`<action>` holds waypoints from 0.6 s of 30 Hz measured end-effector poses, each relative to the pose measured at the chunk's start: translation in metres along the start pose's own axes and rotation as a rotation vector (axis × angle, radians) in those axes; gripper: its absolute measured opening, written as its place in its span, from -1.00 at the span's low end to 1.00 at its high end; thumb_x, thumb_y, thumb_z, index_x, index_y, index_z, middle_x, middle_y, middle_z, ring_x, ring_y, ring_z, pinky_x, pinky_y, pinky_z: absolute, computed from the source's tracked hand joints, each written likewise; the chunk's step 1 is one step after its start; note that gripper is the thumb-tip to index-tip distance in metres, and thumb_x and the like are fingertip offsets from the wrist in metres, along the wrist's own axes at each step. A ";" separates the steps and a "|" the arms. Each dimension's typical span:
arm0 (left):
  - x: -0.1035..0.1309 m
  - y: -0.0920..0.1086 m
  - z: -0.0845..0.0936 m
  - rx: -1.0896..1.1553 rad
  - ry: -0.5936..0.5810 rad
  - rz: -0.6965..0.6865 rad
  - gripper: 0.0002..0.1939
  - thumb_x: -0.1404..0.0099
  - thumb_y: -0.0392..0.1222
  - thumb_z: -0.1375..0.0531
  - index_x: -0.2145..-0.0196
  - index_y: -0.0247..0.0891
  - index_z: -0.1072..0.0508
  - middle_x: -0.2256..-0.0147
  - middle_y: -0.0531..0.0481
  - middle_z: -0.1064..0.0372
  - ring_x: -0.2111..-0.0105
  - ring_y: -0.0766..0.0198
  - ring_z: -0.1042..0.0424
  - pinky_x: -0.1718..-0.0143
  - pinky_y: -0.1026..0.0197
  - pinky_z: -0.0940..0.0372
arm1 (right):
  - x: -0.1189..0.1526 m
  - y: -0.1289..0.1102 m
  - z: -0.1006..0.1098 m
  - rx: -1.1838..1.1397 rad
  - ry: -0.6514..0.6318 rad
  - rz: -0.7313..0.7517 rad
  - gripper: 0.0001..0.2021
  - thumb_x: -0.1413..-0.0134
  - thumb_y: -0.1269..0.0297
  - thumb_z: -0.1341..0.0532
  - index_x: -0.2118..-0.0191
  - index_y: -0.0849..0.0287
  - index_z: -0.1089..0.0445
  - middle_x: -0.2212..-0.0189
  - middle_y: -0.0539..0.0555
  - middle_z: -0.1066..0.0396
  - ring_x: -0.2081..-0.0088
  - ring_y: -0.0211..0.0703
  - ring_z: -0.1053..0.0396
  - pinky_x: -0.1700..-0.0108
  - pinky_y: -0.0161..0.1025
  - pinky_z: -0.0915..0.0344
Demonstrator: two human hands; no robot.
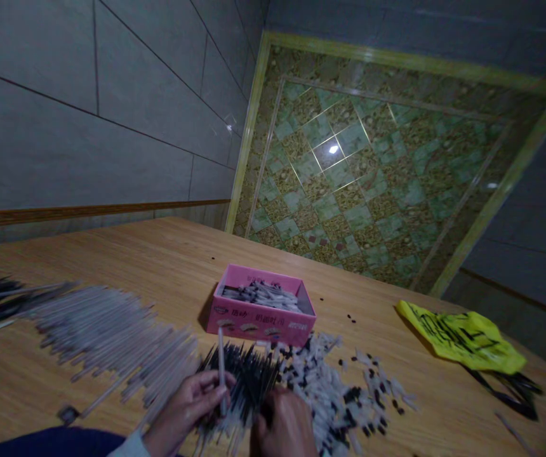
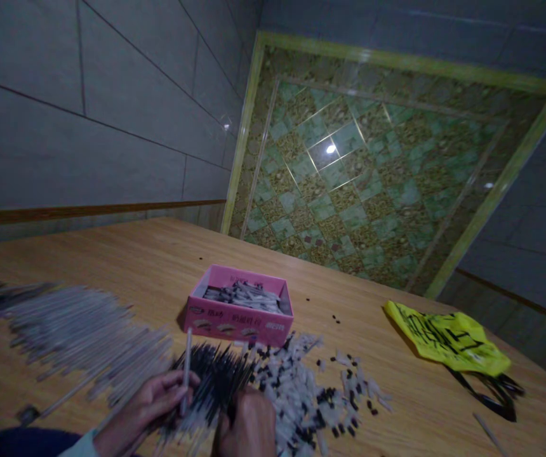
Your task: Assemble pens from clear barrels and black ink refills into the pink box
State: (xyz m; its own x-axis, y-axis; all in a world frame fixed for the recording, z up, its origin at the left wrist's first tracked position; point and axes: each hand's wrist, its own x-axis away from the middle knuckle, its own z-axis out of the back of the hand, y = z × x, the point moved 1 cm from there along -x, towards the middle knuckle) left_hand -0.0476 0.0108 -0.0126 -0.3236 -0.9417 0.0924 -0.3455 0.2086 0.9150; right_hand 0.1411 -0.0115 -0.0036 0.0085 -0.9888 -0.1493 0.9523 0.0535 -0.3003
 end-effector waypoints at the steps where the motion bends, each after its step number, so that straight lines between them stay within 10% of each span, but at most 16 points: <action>1: 0.000 0.000 0.001 0.033 0.024 0.002 -0.73 -0.03 -0.14 -0.30 0.32 -0.35 -0.46 0.53 -0.01 -0.41 0.57 0.36 -0.35 0.56 0.35 -0.21 | -0.001 0.001 0.000 -0.030 0.010 -0.010 -0.86 0.20 0.40 -0.15 0.44 0.19 -0.44 0.41 0.14 -0.45 0.30 -0.02 -0.38 0.30 -0.26 -0.14; 9: -0.006 0.002 0.011 0.427 0.310 0.027 -0.90 -0.15 -0.47 -0.16 0.35 -0.42 -0.45 0.49 -0.11 -0.49 0.50 0.35 -0.47 0.45 0.37 -0.37 | 0.000 -0.011 0.018 -0.930 -0.260 0.082 -0.92 0.28 0.38 -0.10 0.66 0.20 -0.23 0.69 -0.07 -0.19 0.54 -0.28 -0.19 0.48 -0.38 -0.08; 18: -0.004 0.005 0.009 0.547 0.303 0.055 -0.87 -0.18 -0.50 -0.12 0.36 -0.44 -0.46 0.51 -0.11 -0.50 0.52 0.36 -0.48 0.49 0.38 -0.39 | 0.012 -0.018 0.011 -1.097 -0.297 -0.025 -0.96 0.32 0.43 -0.13 0.64 0.18 -0.27 0.65 -0.06 -0.26 0.52 -0.25 -0.23 0.45 -0.36 -0.13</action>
State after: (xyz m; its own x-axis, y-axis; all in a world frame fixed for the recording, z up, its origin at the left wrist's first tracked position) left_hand -0.0563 0.0178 -0.0120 -0.1178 -0.9420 0.3142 -0.7622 0.2886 0.5794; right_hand 0.1270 -0.0256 0.0101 0.2044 -0.9774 0.0533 0.1731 -0.0175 -0.9847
